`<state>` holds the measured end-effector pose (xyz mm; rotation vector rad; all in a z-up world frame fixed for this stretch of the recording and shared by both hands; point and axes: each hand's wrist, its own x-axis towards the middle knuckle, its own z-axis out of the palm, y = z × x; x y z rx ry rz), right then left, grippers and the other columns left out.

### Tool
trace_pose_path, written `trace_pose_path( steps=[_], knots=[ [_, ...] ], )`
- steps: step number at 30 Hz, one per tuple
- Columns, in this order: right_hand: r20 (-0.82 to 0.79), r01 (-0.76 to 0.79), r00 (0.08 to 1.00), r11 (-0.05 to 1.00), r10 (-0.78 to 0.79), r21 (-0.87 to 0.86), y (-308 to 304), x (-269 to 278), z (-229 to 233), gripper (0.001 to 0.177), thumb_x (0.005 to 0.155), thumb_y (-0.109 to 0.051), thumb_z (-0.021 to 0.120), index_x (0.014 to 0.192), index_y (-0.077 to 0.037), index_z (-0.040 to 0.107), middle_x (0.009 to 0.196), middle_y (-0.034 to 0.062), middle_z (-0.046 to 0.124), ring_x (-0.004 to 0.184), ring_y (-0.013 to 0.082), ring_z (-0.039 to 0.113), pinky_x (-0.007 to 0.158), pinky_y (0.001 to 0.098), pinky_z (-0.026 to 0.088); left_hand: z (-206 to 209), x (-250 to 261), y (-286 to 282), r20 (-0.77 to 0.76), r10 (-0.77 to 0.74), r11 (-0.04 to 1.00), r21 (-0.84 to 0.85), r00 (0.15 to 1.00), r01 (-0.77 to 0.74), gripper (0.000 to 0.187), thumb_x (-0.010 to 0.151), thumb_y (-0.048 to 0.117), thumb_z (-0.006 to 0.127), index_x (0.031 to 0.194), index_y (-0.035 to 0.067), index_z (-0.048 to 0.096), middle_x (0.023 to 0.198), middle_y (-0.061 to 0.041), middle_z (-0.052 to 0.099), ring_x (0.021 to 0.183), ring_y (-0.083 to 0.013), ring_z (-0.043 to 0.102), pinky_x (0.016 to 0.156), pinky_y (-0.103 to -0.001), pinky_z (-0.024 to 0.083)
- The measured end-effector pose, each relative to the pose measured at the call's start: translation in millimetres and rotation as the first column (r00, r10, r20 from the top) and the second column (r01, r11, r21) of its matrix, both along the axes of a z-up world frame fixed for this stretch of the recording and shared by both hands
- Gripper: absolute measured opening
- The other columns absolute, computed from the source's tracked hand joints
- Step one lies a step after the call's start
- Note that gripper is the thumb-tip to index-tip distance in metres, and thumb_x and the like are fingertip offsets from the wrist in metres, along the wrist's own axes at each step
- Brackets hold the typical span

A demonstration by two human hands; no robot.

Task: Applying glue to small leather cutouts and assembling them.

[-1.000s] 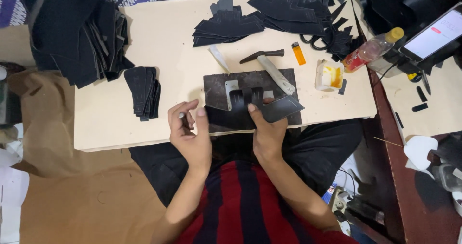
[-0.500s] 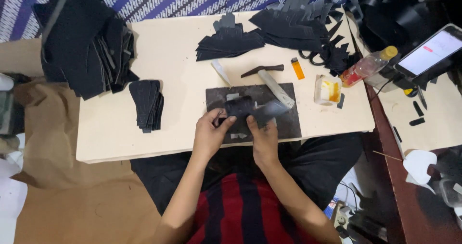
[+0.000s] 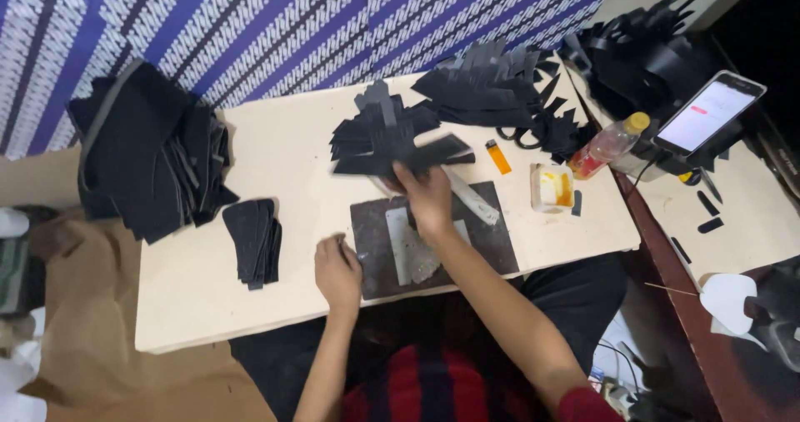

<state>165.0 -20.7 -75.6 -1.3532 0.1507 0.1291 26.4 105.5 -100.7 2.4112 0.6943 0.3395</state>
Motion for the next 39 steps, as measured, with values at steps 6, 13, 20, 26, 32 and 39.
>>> trace_pose_path(
  steps=[6,13,20,26,32,39],
  knots=[
    [-0.160,-0.096,0.979,0.982,0.122,0.161,23.0,129.4,-140.0,0.054,0.092,-0.033,0.082,0.120,0.007,0.057,0.101,0.0179,0.071,0.096,0.0285,0.076,0.089,0.0330,0.062,-37.2,4.0,5.9,0.031,0.016,0.985,0.172,0.999,-0.021,0.017,0.096,0.015,0.057,0.112,0.016,0.063,0.103,-0.003,0.061,0.096,-0.0240,0.069,0.080,-0.035,0.056],
    [0.222,0.086,0.975,0.901,0.012,-0.425,-57.7,135.6,-55.1,0.029,0.091,-0.010,0.072,0.117,0.001,0.063,0.094,0.0105,0.073,0.077,0.0160,0.073,0.072,0.0259,0.059,-21.9,5.3,4.1,0.176,-0.036,0.994,0.110,0.984,0.017,0.020,0.090,0.007,0.057,0.109,0.006,0.063,0.100,-0.010,0.064,0.083,-0.0284,0.063,0.074,-0.039,0.051],
    [0.475,0.470,0.855,0.074,0.207,-0.879,-133.0,224.2,-86.0,0.047,0.084,-0.031,0.077,0.125,-0.009,0.069,0.119,0.0120,0.061,0.105,0.0335,0.055,0.091,0.0439,0.046,-17.8,6.0,2.7,0.150,-0.006,0.993,0.120,0.989,-0.012,0.022,0.086,0.007,0.058,0.108,0.006,0.063,0.103,-0.009,0.066,0.083,-0.0283,0.064,0.074,-0.039,0.051],
    [0.500,0.593,0.771,-0.158,0.395,-0.790,-132.4,220.1,-81.0,0.039,0.081,-0.033,0.078,0.109,-0.006,0.073,0.111,0.0126,0.061,0.101,0.0298,0.053,0.091,0.0402,0.040,-19.7,6.9,3.5,0.164,-0.019,0.990,0.143,0.986,-0.005,0.021,0.087,0.007,0.057,0.106,0.005,0.064,0.100,-0.009,0.065,0.084,-0.0276,0.064,0.075,-0.038,0.051],
    [0.511,0.437,0.838,0.326,0.191,-0.838,-120.0,222.7,-54.7,0.024,0.083,-0.023,0.079,0.091,-0.005,0.066,0.089,0.0090,0.063,0.080,0.0248,0.056,0.078,0.0365,0.044,-29.0,6.3,8.6,0.323,0.106,0.990,-0.122,0.940,-0.070,0.019,0.088,0.005,0.059,0.106,0.004,0.064,0.100,-0.007,0.067,0.080,-0.0215,0.061,0.073,-0.032,0.051],
    [0.154,-0.121,0.966,0.889,0.207,-0.441,-83.8,6.6,68.1,0.032,0.090,-0.010,0.072,0.120,-0.004,0.065,0.095,0.0043,0.069,0.084,0.0143,0.064,0.080,0.0275,0.051,2.8,-22.6,-6.0,0.341,0.287,0.747,-0.665,0.895,0.014,0.036,0.102,0.027,0.051,0.109,-0.004,0.069,0.100,-0.012,0.071,0.096,-0.0211,0.065,0.094,-0.032,0.049]
  ],
)
